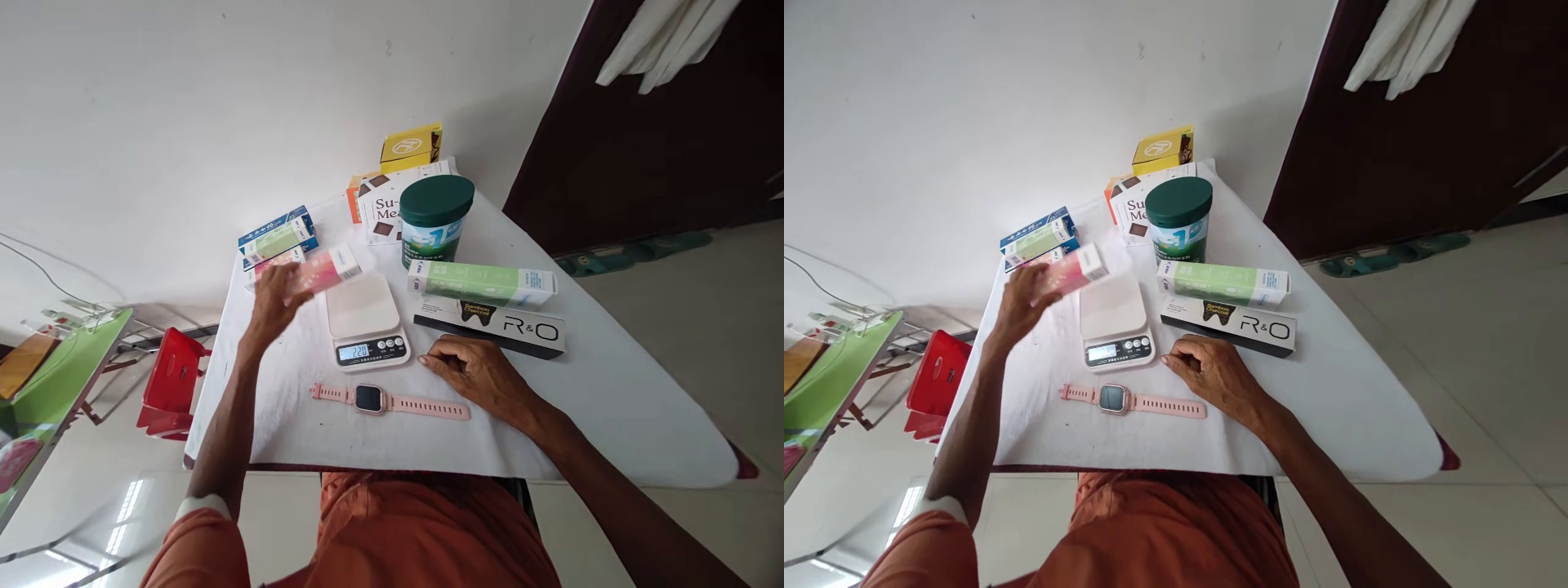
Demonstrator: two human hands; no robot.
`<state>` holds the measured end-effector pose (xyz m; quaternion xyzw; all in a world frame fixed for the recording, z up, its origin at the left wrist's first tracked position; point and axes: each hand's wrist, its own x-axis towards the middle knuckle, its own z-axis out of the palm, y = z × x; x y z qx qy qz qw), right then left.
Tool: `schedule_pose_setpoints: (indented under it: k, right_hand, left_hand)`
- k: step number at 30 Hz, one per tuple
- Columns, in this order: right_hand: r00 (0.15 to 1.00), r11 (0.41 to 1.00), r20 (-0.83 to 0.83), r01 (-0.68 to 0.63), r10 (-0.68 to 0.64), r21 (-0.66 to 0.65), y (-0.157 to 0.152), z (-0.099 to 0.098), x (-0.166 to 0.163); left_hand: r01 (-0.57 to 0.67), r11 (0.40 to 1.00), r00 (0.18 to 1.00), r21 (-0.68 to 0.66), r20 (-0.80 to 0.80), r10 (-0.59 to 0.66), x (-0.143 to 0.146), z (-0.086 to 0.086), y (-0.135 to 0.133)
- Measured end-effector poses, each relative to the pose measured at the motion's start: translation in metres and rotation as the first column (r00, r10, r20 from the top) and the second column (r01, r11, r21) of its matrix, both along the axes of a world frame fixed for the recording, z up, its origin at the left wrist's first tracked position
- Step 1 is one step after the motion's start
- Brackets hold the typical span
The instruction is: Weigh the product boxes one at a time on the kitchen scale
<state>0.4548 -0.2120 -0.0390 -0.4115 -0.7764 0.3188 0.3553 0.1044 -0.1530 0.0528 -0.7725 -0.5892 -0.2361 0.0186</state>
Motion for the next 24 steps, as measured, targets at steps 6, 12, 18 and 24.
schedule_pose_setpoints:
  k: [6, 12, 18, 24]
  right_hand:
    - [1.000, 1.000, 0.014, -0.002, 0.002, 0.014, 0.001, -0.002, 0.000]
    - [1.000, 1.000, 0.004, -0.006, 0.006, 0.024, 0.003, -0.003, 0.000]
    - [1.000, 1.000, 0.004, 0.010, -0.010, 0.028, 0.003, -0.007, 0.000]
    - [1.000, 0.999, 0.002, 0.017, -0.017, 0.033, 0.002, -0.005, 0.001]
  left_hand:
    - [-0.307, 0.951, 0.934, 0.024, -0.182, 0.306, -0.057, 0.002, 0.066]
    - [-0.369, 0.924, 0.901, 0.099, -0.206, 0.382, -0.071, -0.018, 0.090]
    - [-0.352, 0.927, 0.913, 0.130, -0.170, 0.370, -0.060, -0.017, 0.090]
    - [0.120, 0.976, 0.991, 0.184, -0.085, -0.105, 0.029, 0.004, 0.082]
